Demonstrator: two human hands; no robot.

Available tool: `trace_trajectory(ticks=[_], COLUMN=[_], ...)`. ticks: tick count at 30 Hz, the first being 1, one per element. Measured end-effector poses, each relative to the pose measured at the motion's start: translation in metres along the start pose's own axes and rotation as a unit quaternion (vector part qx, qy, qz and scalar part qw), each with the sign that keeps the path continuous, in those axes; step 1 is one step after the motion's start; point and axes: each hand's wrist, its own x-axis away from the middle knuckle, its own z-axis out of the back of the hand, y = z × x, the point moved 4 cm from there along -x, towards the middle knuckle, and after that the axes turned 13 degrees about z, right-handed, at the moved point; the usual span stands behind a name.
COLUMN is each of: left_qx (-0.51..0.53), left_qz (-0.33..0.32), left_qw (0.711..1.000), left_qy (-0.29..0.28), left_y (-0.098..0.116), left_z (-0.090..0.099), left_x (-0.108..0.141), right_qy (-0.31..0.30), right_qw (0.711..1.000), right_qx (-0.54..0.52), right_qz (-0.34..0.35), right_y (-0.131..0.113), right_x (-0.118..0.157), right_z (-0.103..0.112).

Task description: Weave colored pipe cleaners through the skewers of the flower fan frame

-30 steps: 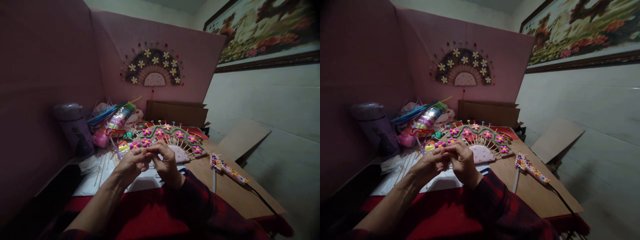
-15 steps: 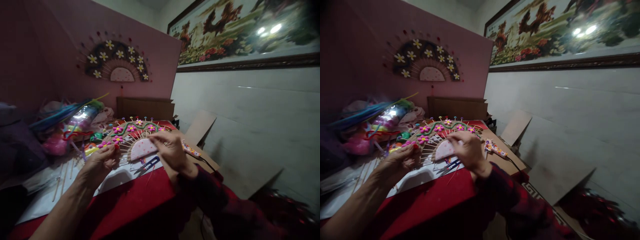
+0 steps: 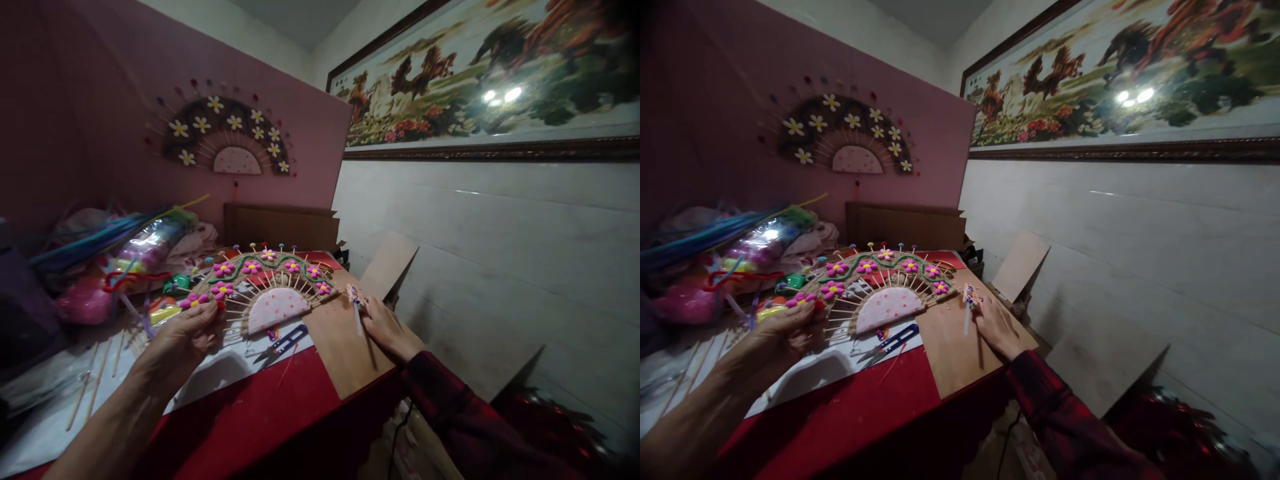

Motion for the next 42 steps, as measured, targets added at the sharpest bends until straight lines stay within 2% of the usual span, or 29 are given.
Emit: trace_trajectory(ticks=[2,4,7,9,10,13,15,16,18,22,25,28,31,35,42], left_qx=[-0.003,-0.006,-0.012,-0.018,-0.018,-0.028,-0.029,-0.03,-0.028,-0.013,0.006,0.023,0.031,0.021,0.031], left_qz=[0.0,-0.003,-0.004,0.006,0.013,0.029,0.022,0.021,0.016,-0.001,-0.003,0.003,0.002,-0.012,-0.025], left_qw=[1.0,1.0,0.998,0.997,0.996,0.993,0.992,0.991,0.991,0.993,0.994,0.995,0.995,0.997,0.998], left_qy=[0.004,-0.016,-0.057,-0.077,-0.088,-0.114,-0.122,-0.126,-0.128,-0.117,-0.105,-0.096,-0.09,-0.078,-0.053], left_y=[-0.001,-0.002,-0.004,-0.005,-0.006,-0.008,-0.007,-0.007,-0.006,-0.004,-0.003,-0.003,-0.002,-0.001,-0.002], left_z=[0.0,0.0,-0.001,-0.001,-0.002,-0.005,-0.007,-0.007,-0.006,-0.001,0.001,0.002,0.0,-0.001,0.004], left_x=[-0.001,-0.003,-0.004,-0.003,-0.002,0.0,0.001,0.001,0.001,0.001,0.0,0.001,0.002,0.003,-0.002], right_qy=[0.045,0.1,0.183,0.181,0.149,0.067,-0.075,-0.126,-0.184,-0.174,-0.159,-0.132,-0.138,-0.161,-0.114], right_qw=[0.998,0.992,0.969,0.942,0.919,0.896,0.822,0.792,0.75,0.694,0.66,0.659,0.672,0.677,0.704], right_qx=[-0.035,-0.079,-0.155,-0.273,-0.357,-0.438,-0.564,-0.597,-0.63,-0.676,-0.712,-0.724,-0.71,-0.703,-0.687], right_qz=[0.001,-0.007,-0.063,-0.073,-0.07,-0.025,0.003,0.023,0.087,0.177,0.179,0.158,0.157,0.143,0.139], right_y=[0.005,0.009,0.008,-0.007,-0.018,-0.064,-0.103,-0.122,-0.156,-0.196,-0.207,-0.204,-0.199,-0.195,-0.198], right_x=[0.002,0.006,0.013,0.016,0.016,0.015,0.013,0.011,0.002,-0.026,-0.038,-0.038,-0.032,-0.028,-0.024], right_z=[0.001,0.011,0.04,0.059,0.065,0.079,0.073,0.071,0.067,0.053,0.035,0.02,0.014,0.013,0.017])
